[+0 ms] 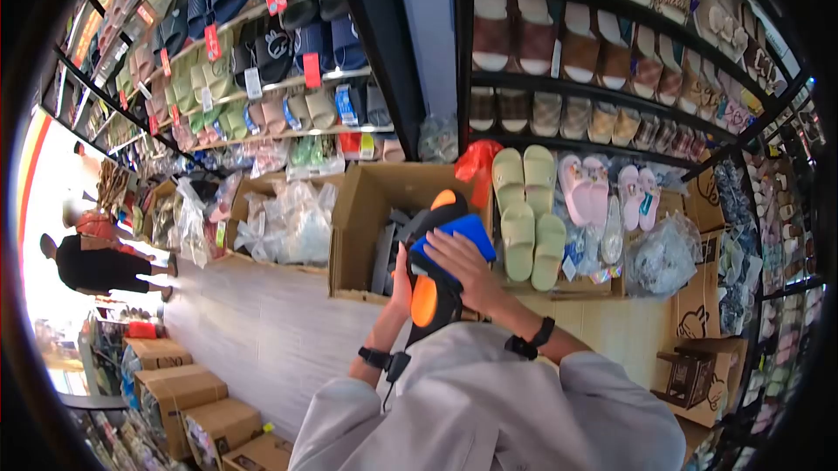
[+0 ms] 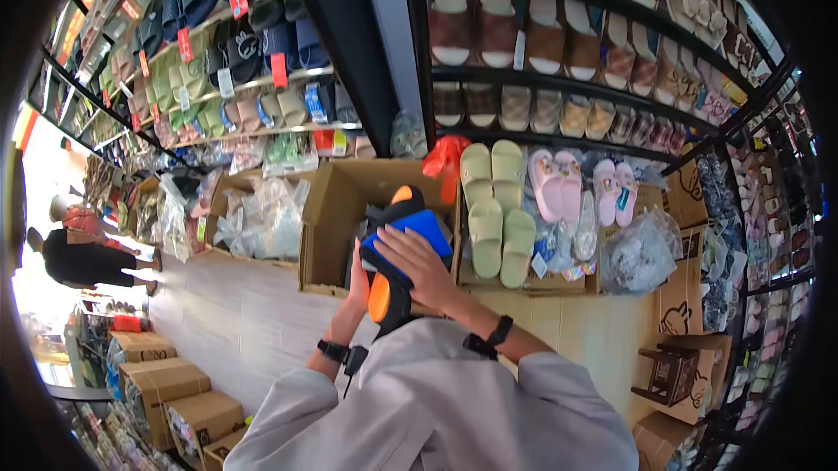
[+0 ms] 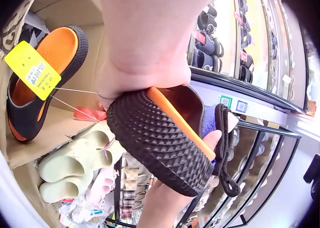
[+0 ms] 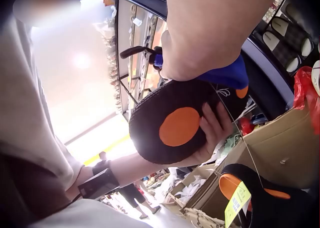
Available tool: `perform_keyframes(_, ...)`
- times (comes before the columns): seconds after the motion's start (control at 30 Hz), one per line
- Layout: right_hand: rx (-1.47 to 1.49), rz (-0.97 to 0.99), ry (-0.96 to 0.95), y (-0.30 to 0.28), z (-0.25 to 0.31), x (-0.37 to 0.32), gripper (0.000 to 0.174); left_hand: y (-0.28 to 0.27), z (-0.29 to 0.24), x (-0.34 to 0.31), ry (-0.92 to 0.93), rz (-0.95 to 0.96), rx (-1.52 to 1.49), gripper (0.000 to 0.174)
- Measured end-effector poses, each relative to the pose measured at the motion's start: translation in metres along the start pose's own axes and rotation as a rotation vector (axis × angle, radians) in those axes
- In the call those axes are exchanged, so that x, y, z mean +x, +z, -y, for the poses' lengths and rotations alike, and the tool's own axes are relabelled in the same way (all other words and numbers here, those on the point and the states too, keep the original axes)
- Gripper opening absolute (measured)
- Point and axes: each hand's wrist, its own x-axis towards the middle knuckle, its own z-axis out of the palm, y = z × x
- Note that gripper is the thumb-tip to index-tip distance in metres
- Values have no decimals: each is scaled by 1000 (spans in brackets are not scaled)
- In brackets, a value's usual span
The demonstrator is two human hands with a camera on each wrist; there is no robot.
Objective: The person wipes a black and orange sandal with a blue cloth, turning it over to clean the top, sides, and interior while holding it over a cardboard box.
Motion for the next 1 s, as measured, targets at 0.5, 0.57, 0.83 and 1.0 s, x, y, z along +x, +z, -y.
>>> perform_keyframes(0.5, 50, 28, -86, -2, -4, -3, 84, 6, 4, -15, 73, 33, 21, 73)
perform_keyframes(0.57, 44, 43, -73, -2, -2, -4, 87, 2, 5, -16, 70, 26, 34, 73)
perform_keyframes(0.83, 28, 2, -88, 12, 0, -15, 75, -22, 15, -15, 79, -2, 53, 83)
perform_keyframes(1.0, -27, -62, -100, 15, 18, -15, 64, -18, 13, -28, -5, 14, 45, 84)
